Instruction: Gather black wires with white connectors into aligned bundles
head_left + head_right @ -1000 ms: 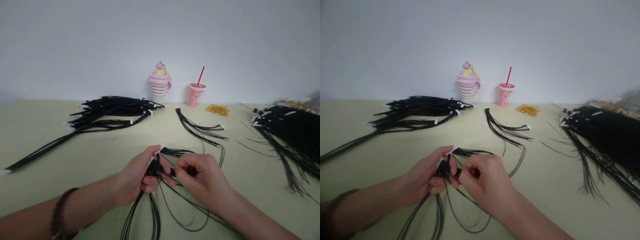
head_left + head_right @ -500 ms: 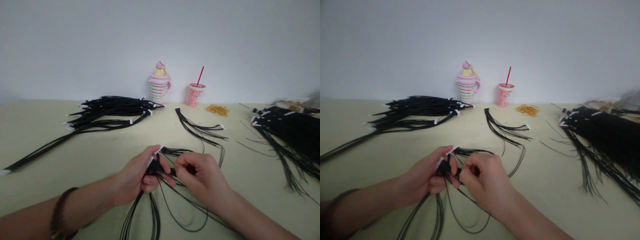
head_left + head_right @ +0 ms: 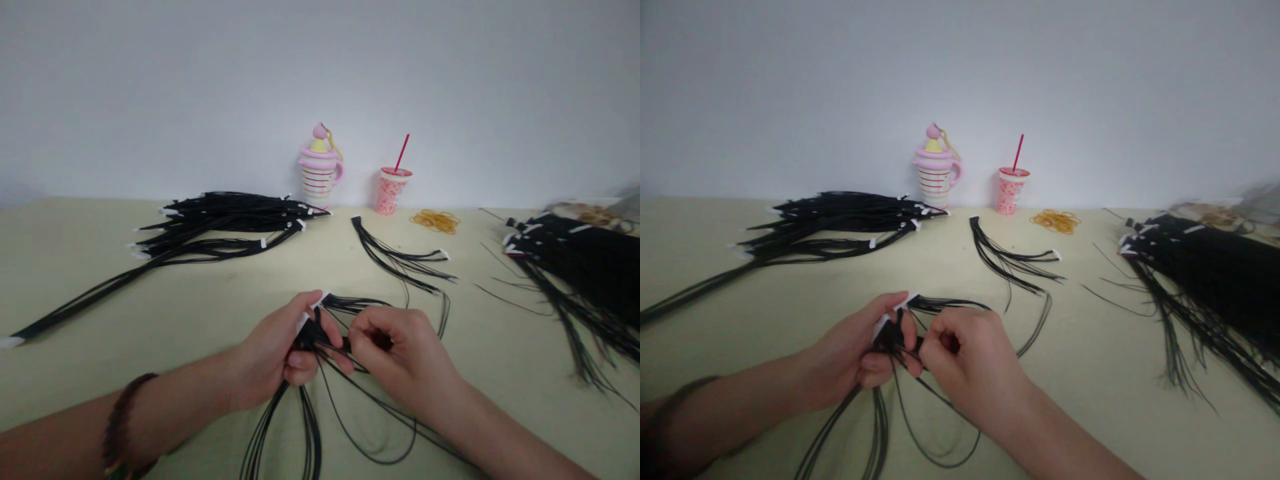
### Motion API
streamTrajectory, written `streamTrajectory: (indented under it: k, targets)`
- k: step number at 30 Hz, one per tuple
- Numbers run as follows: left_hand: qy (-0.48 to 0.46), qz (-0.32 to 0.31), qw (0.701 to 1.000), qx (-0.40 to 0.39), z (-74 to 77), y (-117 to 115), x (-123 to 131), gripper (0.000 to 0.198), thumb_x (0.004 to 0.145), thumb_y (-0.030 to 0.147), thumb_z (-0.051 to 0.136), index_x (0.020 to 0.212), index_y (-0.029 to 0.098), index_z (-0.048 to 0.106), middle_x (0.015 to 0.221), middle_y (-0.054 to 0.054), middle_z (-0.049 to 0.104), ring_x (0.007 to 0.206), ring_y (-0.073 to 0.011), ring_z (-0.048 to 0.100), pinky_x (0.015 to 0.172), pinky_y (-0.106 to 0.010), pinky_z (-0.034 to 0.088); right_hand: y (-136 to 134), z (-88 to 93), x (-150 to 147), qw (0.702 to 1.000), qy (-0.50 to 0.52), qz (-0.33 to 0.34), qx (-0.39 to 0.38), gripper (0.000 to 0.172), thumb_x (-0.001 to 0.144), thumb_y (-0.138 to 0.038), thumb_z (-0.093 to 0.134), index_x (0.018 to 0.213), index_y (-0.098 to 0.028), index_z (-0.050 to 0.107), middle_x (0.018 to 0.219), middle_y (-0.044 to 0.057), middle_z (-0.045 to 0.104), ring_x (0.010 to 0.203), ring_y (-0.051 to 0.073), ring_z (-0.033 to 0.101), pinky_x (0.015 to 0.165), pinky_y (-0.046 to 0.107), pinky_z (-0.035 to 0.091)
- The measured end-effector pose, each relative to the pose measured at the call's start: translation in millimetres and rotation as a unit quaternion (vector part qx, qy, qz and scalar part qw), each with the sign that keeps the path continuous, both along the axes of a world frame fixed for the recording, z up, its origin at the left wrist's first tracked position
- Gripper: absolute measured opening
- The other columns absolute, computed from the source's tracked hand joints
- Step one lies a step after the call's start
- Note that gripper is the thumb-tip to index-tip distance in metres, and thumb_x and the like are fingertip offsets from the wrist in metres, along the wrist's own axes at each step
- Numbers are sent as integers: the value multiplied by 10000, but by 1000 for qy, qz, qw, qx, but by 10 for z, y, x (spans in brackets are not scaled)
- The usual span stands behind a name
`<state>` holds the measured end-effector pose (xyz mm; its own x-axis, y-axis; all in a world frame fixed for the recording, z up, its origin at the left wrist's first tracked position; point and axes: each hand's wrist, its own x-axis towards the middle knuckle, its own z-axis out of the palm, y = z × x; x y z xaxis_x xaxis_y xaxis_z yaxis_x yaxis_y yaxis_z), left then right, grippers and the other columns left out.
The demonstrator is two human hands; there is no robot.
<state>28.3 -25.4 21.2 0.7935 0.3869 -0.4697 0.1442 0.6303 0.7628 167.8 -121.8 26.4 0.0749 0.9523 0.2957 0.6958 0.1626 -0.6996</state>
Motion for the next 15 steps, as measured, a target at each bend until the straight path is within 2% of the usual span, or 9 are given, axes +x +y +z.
streamTrajectory:
  k: [7, 11, 15]
  targets:
    - [-9, -35, 999, 33, -20, -43, -7, 537, 830, 535, 332, 573, 140, 590, 580, -155, 674, 351, -37, 146, 367, -189, 90, -9, -34, -37, 999, -21, -17, 35, 127, 734, -88, 528, 633, -153, 573, 542, -52, 491, 489, 53, 417, 483, 183, 290]
    - [-20, -41, 998, 54, -40, -70, -8, 559, 834, 533, 328, 558, 131, 602, 567, -146, 671, 347, -43, 170, 365, -202, 91, -23, -27, -39, 997, -16, 21, 67, 165, 776, -71, 512, 652, -162, 572, 586, -48, 513, 536, 50, 449, 522, 174, 311]
    - [-19, -45, 997, 60, -38, -80, -8, 560, 836, 533, 325, 562, 127, 597, 564, -143, 670, 346, -42, 163, 367, -204, 93, -21, -14, -29, 998, -9, 34, 60, 193, 779, -48, 505, 634, -164, 559, 577, -54, 498, 534, 47, 446, 524, 169, 309]
